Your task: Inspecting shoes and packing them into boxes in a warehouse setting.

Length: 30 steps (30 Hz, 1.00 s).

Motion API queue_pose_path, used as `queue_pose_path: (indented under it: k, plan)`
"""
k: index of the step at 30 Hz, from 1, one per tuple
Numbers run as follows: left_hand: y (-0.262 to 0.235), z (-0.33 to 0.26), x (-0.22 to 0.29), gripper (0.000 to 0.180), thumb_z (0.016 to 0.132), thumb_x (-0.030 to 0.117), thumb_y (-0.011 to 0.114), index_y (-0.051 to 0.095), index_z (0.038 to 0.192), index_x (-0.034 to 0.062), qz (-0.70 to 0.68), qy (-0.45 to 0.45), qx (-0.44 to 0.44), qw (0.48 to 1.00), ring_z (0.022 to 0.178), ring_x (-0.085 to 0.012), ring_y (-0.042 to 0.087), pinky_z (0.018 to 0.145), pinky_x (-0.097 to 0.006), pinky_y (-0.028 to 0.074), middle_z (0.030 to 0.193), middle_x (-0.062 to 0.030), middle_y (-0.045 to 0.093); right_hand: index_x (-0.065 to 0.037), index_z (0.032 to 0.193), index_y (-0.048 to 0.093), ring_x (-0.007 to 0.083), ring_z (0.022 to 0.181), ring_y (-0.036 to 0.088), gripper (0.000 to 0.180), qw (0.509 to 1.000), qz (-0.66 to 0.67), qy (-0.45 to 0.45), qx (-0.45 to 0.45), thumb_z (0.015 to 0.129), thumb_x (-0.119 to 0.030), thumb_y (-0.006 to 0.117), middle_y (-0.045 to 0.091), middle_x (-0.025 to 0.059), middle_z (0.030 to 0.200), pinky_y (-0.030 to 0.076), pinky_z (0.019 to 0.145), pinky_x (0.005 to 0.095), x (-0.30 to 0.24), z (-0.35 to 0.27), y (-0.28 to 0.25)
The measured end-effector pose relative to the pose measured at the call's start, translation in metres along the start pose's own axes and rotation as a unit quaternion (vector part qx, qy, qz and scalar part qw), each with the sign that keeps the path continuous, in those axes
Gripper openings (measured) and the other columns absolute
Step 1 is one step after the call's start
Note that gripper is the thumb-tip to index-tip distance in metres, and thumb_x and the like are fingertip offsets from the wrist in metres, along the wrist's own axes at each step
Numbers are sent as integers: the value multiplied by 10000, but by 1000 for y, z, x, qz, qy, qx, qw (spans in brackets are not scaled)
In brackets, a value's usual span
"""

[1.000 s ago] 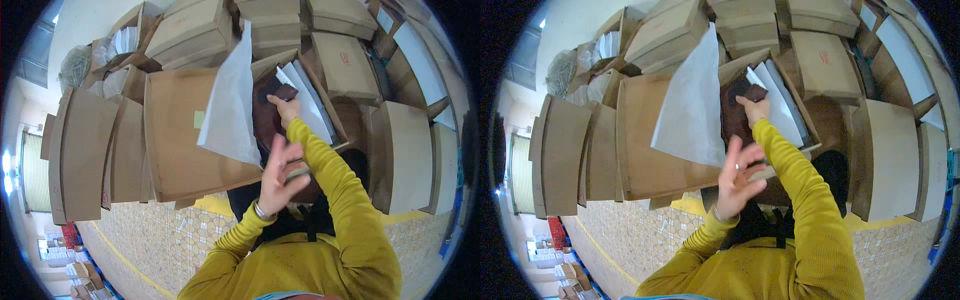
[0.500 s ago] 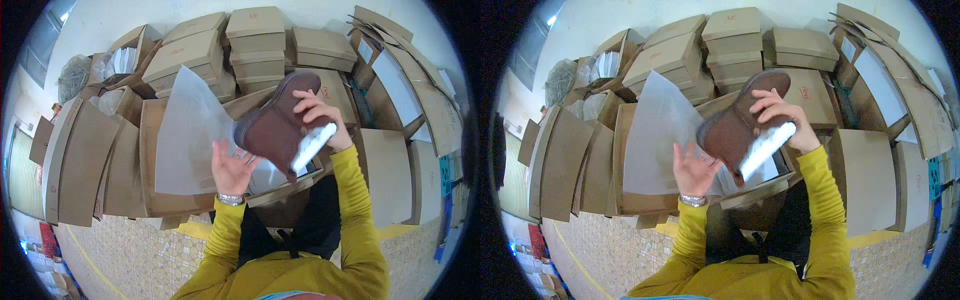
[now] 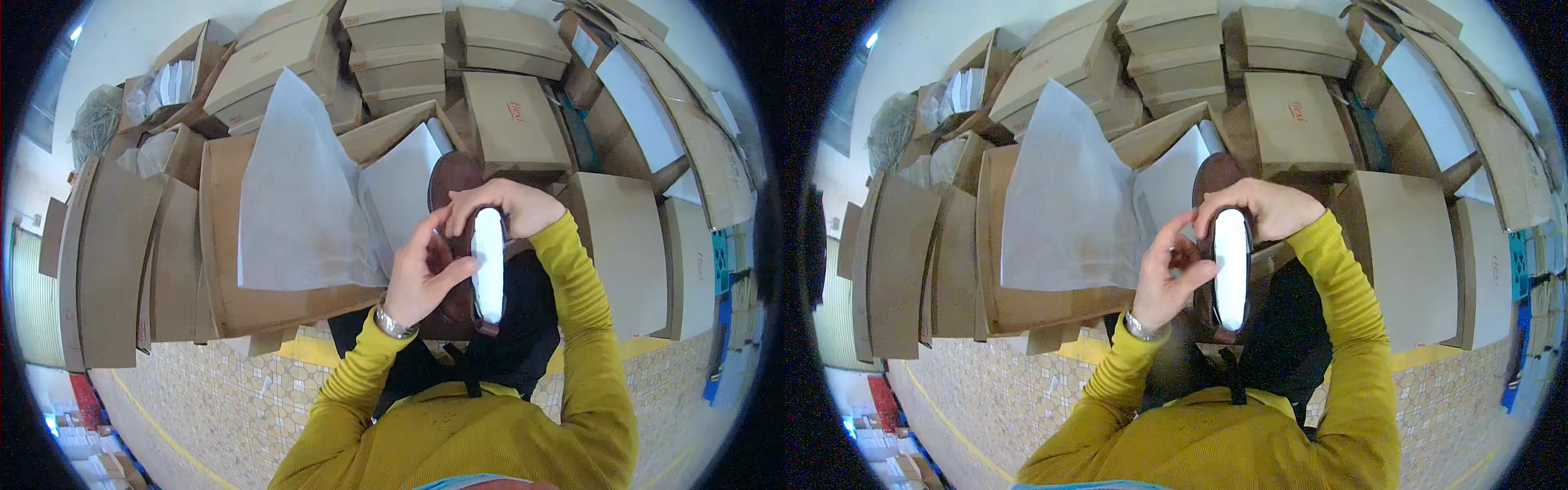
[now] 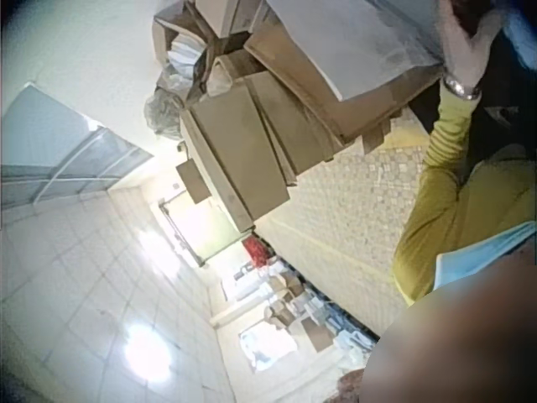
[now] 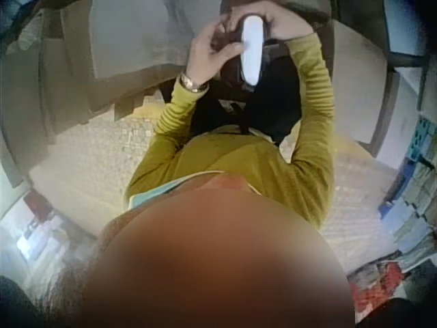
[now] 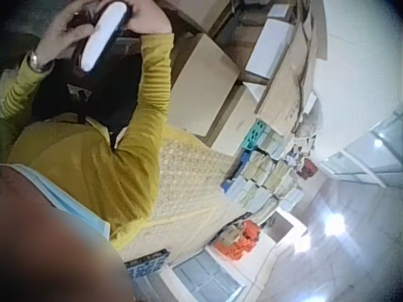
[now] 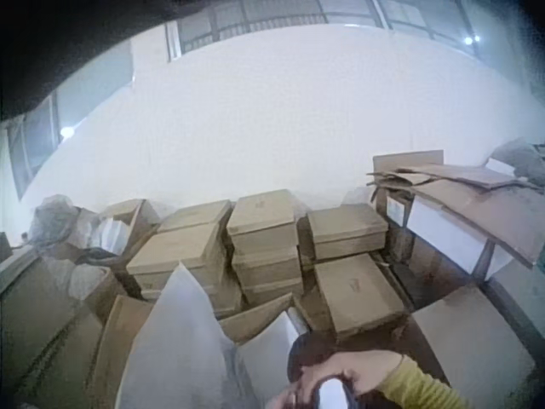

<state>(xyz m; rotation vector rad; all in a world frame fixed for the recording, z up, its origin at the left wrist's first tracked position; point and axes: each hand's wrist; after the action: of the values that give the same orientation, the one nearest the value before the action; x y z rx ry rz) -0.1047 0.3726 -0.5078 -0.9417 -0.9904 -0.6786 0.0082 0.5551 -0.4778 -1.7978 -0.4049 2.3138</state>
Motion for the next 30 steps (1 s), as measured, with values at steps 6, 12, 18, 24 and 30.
queue_pose_path:
  k: [6,12,18,24,30]
  plan:
    - [-8,0,-19,419,862,101,596,484,1263,45,-239,-86,-40,966,595,-45,483,522,-201,420,688,27,530,14,1079,569,169,909,587,462,947,104,72,295,673,142,389,630,78,936,430,887,276,8,1,45]
    - [-13,0,-27,479,847,69,602,459,1304,88,-324,-88,-62,940,586,-43,481,510,-190,415,669,28,527,-26,1317,369,149,990,509,720,924,102,8,370,688,-184,682,553,74,1068,384,896,271,-1,10,74]
    - [-22,-14,-50,569,824,13,597,396,1348,106,-479,-155,-71,861,539,-62,488,481,-203,411,664,2,551,-29,1279,392,140,930,516,729,903,112,51,413,595,-55,643,566,84,1018,387,869,267,-9,12,84]
    - [-24,-21,-67,580,818,-11,591,387,1350,99,-449,-175,-116,869,572,-88,529,474,-215,420,695,-20,572,-18,1302,338,181,954,541,795,880,158,31,447,541,-11,569,574,140,1008,420,860,288,-17,11,102]
    - [-27,-31,-94,546,809,40,619,427,1320,65,-368,-230,-65,899,577,-86,528,504,-215,418,709,-28,586,-9,1279,371,179,945,550,730,887,117,23,446,581,-25,587,596,149,1010,418,865,286,-16,8,104]
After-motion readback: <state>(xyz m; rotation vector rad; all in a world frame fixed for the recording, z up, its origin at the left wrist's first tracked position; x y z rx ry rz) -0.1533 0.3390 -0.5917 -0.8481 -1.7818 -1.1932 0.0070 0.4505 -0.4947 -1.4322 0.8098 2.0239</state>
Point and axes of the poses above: each hand's wrist, its own z-axis towards the middle knuckle, its own y-axis out of the palm, x = y × z
